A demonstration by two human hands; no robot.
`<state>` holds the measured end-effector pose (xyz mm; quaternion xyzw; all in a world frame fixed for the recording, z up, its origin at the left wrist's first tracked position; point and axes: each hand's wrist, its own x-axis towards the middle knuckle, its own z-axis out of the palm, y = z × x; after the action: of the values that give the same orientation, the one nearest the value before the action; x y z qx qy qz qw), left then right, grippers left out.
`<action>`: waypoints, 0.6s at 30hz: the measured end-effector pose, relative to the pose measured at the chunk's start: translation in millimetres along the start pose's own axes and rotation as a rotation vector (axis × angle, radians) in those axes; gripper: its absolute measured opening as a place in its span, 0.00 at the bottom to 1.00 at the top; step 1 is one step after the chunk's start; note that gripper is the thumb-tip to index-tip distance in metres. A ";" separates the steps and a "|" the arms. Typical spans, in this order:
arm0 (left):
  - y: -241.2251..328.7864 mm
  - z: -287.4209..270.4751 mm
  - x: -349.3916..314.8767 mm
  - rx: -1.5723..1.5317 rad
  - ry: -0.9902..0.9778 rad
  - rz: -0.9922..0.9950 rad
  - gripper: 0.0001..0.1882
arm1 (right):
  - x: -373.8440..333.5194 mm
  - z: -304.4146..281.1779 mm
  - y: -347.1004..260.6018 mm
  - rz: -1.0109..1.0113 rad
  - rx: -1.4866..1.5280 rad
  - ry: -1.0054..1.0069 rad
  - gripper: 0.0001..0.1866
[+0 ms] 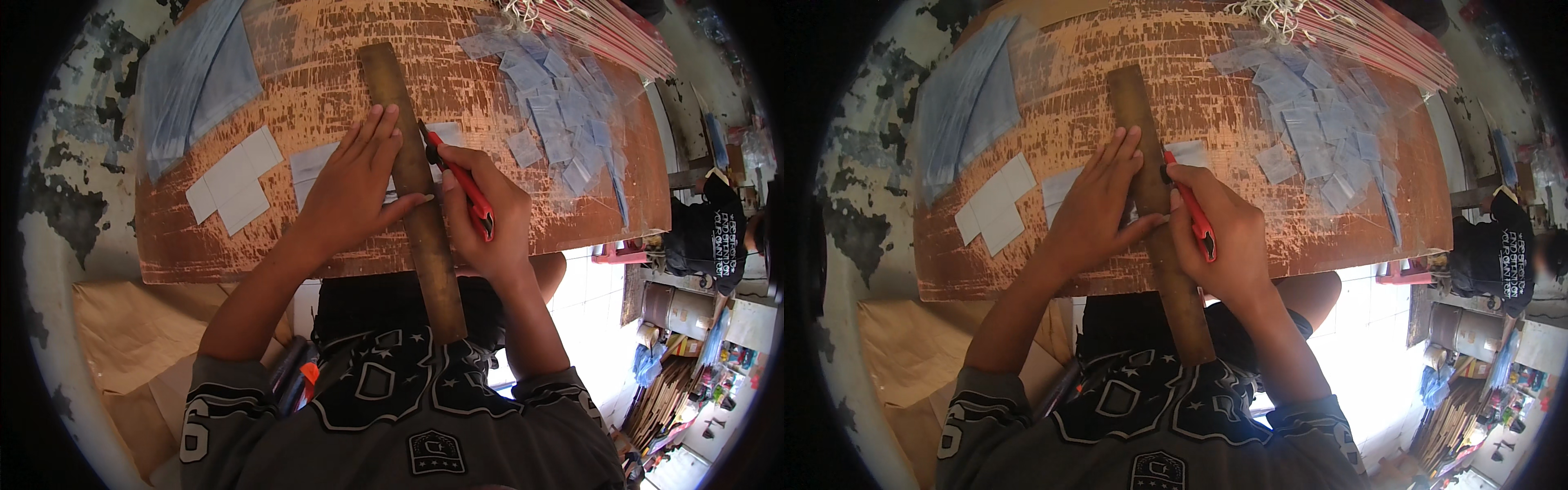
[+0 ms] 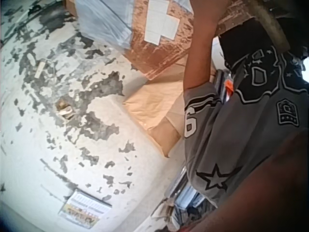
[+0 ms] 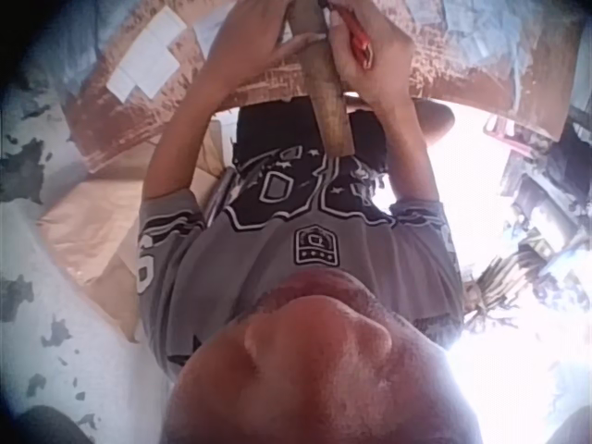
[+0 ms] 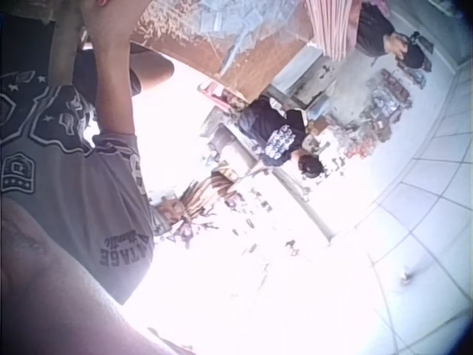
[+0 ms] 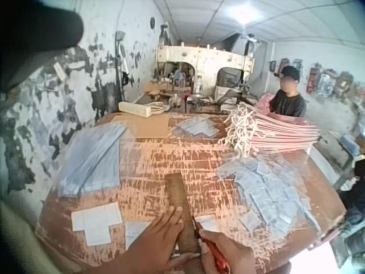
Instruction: The person uses a ruler and a red utility knife to cut a translucent plastic sheet on a wooden table. They measure the sheet, score it along the ruler, and then fold and snap it to separate the pieces. The person repeats this process to create multiple smaller rectangular pieces.
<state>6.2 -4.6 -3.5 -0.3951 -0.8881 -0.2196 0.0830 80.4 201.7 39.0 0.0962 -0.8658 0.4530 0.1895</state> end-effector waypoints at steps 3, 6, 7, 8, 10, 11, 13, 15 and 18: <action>0.9 -0.6 0.0 0.001 0.005 -0.001 0.46 | -2.7 -1.5 1.2 -0.009 -0.007 -0.012 0.17; -0.1 0.1 -1.2 -0.017 0.010 -0.003 0.45 | -20.9 -8.4 -6.1 -0.008 -0.046 -0.035 0.18; -0.7 1.0 -2.2 -0.028 0.011 -0.008 0.45 | -30.0 -14.8 -13.8 0.020 -0.043 -0.056 0.18; -1.2 1.8 -2.6 -0.028 0.013 -0.008 0.45 | -39.5 -20.1 -19.4 0.048 -0.041 -0.077 0.19; -1.3 1.8 -2.3 -0.023 0.018 -0.006 0.44 | -59.0 -28.2 -23.3 -0.011 -0.087 -0.079 0.20; -1.4 2.1 -3.2 -0.026 0.014 -0.012 0.44 | -66.7 -35.9 -30.3 -0.001 -0.099 -0.109 0.20; -0.8 1.6 -1.9 -0.031 0.010 -0.012 0.44 | -77.5 -43.4 -32.4 -0.033 -0.092 -0.118 0.21; -0.8 0.4 -1.7 -0.032 0.008 -0.014 0.44 | -72.4 -54.2 -43.0 -0.003 -0.122 -0.171 0.19; -1.6 1.6 -2.2 -0.039 0.016 -0.009 0.45 | -71.4 -57.2 -45.1 0.144 -0.004 -0.107 0.17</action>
<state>6.6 -6.3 -6.1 -0.3908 -0.8848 -0.2405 0.0812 174.4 222.5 72.7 0.0576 -0.8803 0.4579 0.1102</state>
